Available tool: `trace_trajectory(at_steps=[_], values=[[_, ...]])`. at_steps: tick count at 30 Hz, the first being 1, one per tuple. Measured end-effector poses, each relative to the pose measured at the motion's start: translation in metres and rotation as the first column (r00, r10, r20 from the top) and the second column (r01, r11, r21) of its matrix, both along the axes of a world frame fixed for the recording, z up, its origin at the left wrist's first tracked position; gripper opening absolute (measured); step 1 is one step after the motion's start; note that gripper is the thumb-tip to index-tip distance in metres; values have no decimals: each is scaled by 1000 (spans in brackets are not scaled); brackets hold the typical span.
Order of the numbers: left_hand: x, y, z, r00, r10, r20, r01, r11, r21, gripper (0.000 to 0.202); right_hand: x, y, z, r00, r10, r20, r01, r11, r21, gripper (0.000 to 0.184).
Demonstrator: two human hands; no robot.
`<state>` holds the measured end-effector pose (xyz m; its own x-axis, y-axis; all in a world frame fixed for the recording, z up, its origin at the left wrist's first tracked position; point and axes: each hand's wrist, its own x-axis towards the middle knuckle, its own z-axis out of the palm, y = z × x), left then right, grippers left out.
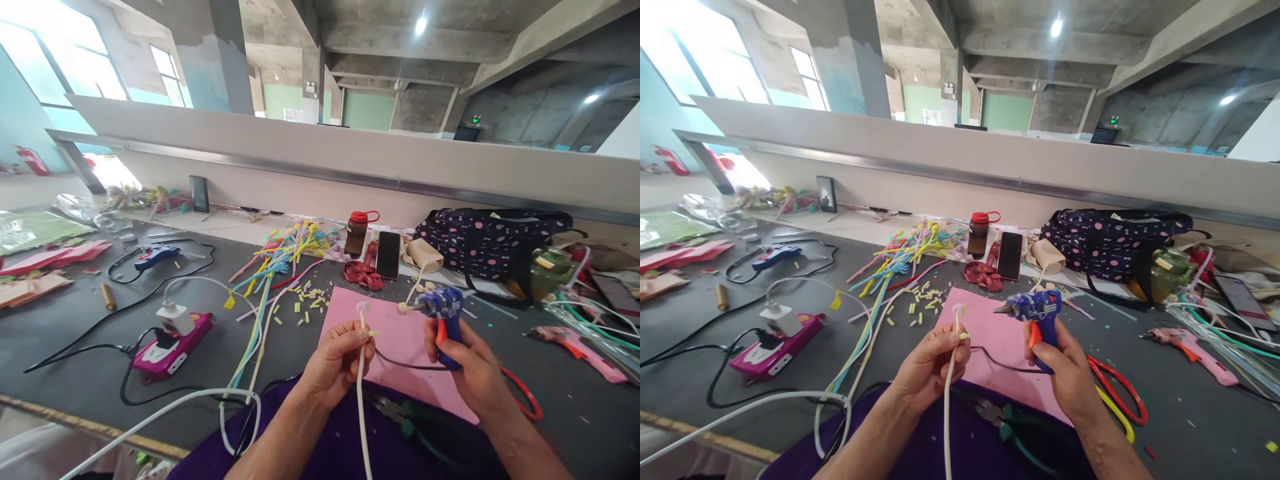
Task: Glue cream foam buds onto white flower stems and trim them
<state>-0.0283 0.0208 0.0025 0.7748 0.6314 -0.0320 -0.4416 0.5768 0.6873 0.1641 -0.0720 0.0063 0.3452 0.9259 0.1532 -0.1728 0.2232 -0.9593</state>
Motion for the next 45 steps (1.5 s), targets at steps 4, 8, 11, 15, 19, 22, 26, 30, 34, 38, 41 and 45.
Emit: trace_trajectory(at_steps=[4, 8, 11, 15, 19, 22, 26, 30, 34, 38, 41, 45], values=[[1, 0, 0, 1000, -1, -24, 1, 1000, -7, 20, -1, -2, 4, 998, 8, 57, -8, 1000, -1, 17], [2, 0, 0, 1000, -13, -18, 12, 1000, -18, 20, -2, -6, 9, 999, 32, -23, -31, 999, 44, 20], [2, 0, -1, 1000, -19, 17, 20, 999, -30, 19, -4, -9, 9, 997, 33, -74, -28, 998, 59, 22], [3, -2, -1, 997, -44, 71, 46, 998, -34, 20, -8, -13, 10, 997, 71, 38, -71, 997, 12, 26], [5, -4, -1, 994, -38, 107, 43, 998, -45, 19, -16, -18, 14, 978, 24, 207, -13, 998, -53, 32], [6, -4, -2, 994, -25, 110, 30, 998, -51, 18, -19, -20, 16, 951, -8, 309, 24, 999, -47, 31], [6, -4, -4, 996, -18, 92, 22, 999, -42, 17, -23, -24, 16, 928, -5, 373, 28, 998, -57, 29], [6, -4, -5, 997, -19, 72, 22, 999, -39, 17, -26, -26, 13, 900, -63, 431, 103, 992, -70, 25], [6, -5, -2, 999, 13, 31, -12, 999, -35, 16, -27, -29, 10, 856, -28, 516, 73, 995, -68, 30], [6, -6, 1, 997, 57, -44, -58, 998, -12, 16, -27, -33, 6, 827, 14, 561, -3, 1000, -21, 27], [6, -7, 2, 992, 89, -84, -88, 996, 20, 17, -29, -34, 2, 828, 6, 561, -12, 1000, 7, 23], [6, -7, 3, 991, 98, -95, -95, 995, 34, 19, -32, -32, 0, 846, -49, 530, 29, 999, 45, 25]])
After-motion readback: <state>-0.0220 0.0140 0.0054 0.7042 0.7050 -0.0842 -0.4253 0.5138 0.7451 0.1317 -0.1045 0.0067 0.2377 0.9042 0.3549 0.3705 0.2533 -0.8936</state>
